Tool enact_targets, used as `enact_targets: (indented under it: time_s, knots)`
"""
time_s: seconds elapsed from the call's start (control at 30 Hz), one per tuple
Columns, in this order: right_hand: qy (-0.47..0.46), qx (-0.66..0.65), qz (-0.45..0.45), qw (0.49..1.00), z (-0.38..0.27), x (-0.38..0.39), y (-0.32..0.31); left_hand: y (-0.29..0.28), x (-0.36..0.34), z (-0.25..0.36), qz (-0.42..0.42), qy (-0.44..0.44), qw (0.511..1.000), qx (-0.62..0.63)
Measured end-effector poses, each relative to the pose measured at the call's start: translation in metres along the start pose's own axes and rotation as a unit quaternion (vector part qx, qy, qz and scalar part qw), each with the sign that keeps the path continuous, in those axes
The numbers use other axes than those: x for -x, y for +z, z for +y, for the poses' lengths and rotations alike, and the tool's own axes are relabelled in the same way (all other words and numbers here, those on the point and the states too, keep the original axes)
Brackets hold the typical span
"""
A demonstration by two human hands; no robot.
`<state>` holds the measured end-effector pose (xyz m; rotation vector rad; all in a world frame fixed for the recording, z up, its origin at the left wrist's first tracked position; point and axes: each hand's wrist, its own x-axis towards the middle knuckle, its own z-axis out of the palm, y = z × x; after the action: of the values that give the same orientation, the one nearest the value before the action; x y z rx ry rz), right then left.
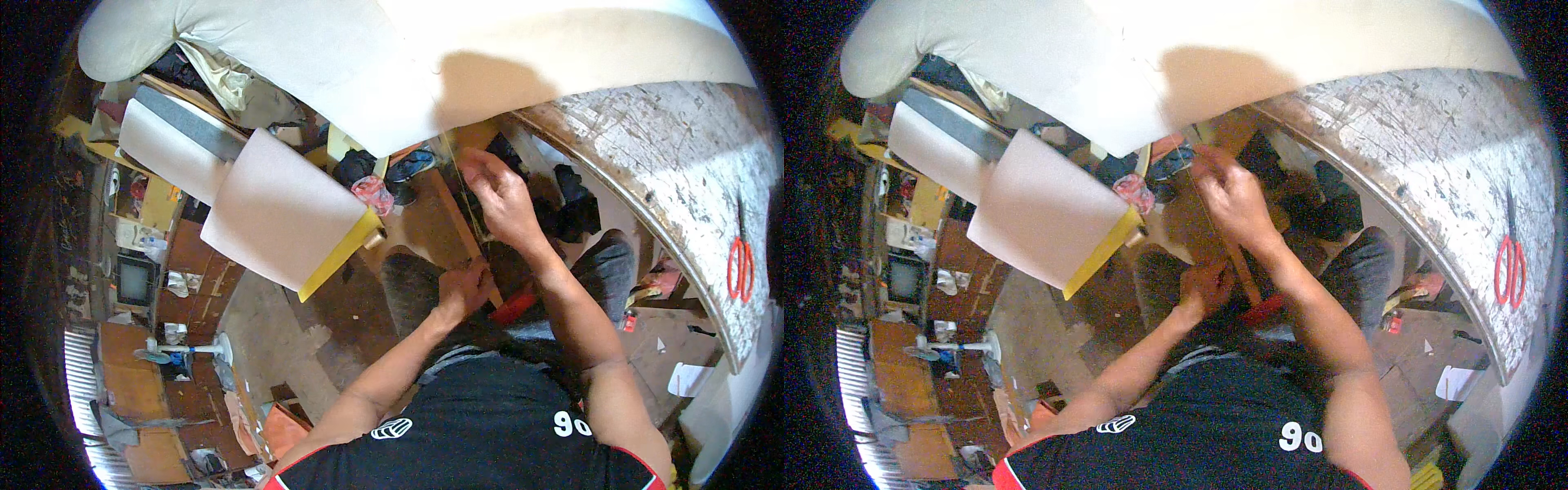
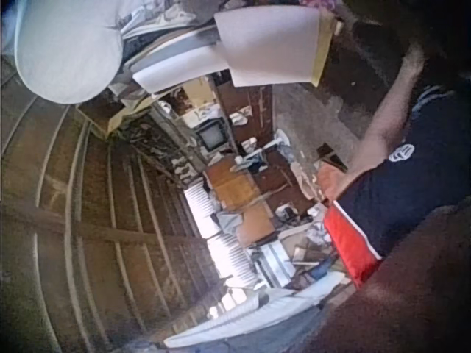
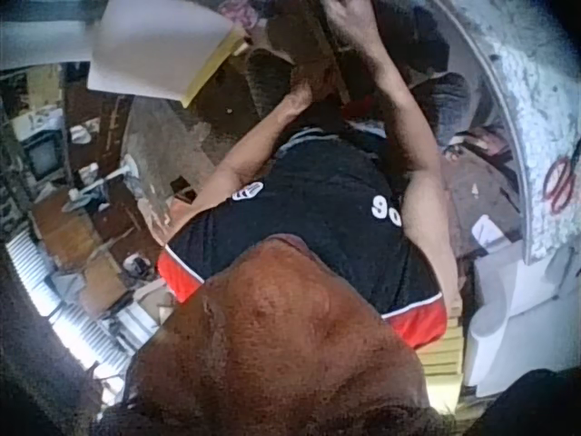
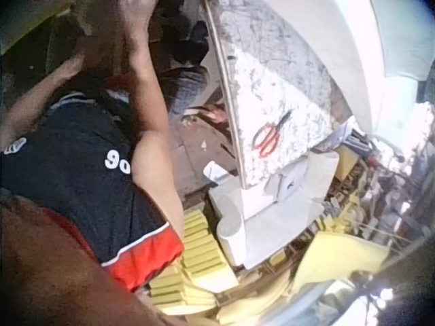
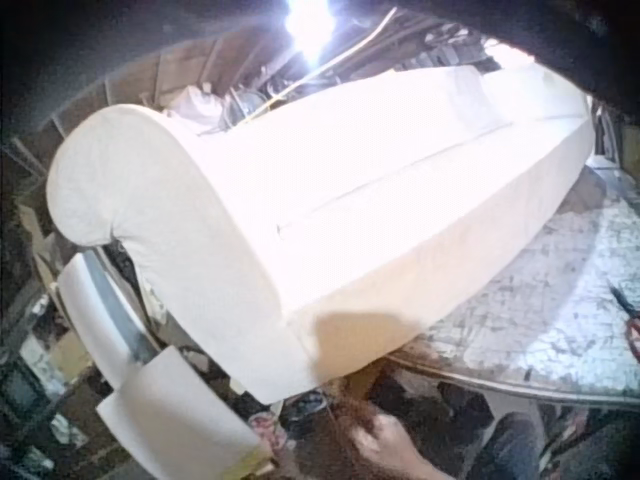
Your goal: The person sews a white fabric cover onto a piece of furniture using a needle and thread. They tie knots, pull the thread through the fabric, and trim excess thread with scissors.
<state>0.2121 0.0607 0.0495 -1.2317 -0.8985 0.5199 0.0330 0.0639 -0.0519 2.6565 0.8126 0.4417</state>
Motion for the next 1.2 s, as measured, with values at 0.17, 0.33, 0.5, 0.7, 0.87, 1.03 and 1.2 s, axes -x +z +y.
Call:
enact_targets:
  time_s: [0.17, 0.33, 0.5, 0.7, 0.87, 1.03, 1.2]
  knots:
    - [0.074, -0.139, -0.032, 0.987, -0.030, -0.002, 0.020, -0.006, -0.001, 0.010, 0.030, 0.017, 0.999, 0.031]
    - [-0.032, 0.032, 0.013, 0.999, -0.029, -0.006, 0.007, -0.013, -0.005, 0.024, 0.019, 0.043, 0.998, 0.045]
    - [-0.288, 0.233, 0.167, 0.914, -0.042, -0.045, -0.003, -0.010, -0.002, 0.015, -0.014, 0.030, 0.998, 0.062]
    - [-0.402, 0.288, 0.194, 0.847, -0.069, -0.105, 0.003, -0.013, -0.003, 0.005, -0.034, -0.001, 0.999, 0.035]
    - [-0.403, 0.300, 0.091, 0.860, -0.059, -0.107, -0.006, -0.019, 0.001, -0.002, -0.001, 0.018, 0.999, 0.049]
    - [-0.334, 0.286, 0.002, 0.898, -0.069, -0.094, -0.014, -0.028, -0.007, -0.019, 0.000, 0.009, 1.000, -0.007]
    - [-0.213, 0.074, -0.044, 0.973, -0.075, -0.097, -0.014, -0.030, -0.010, -0.018, -0.065, -0.016, 0.997, -0.046]
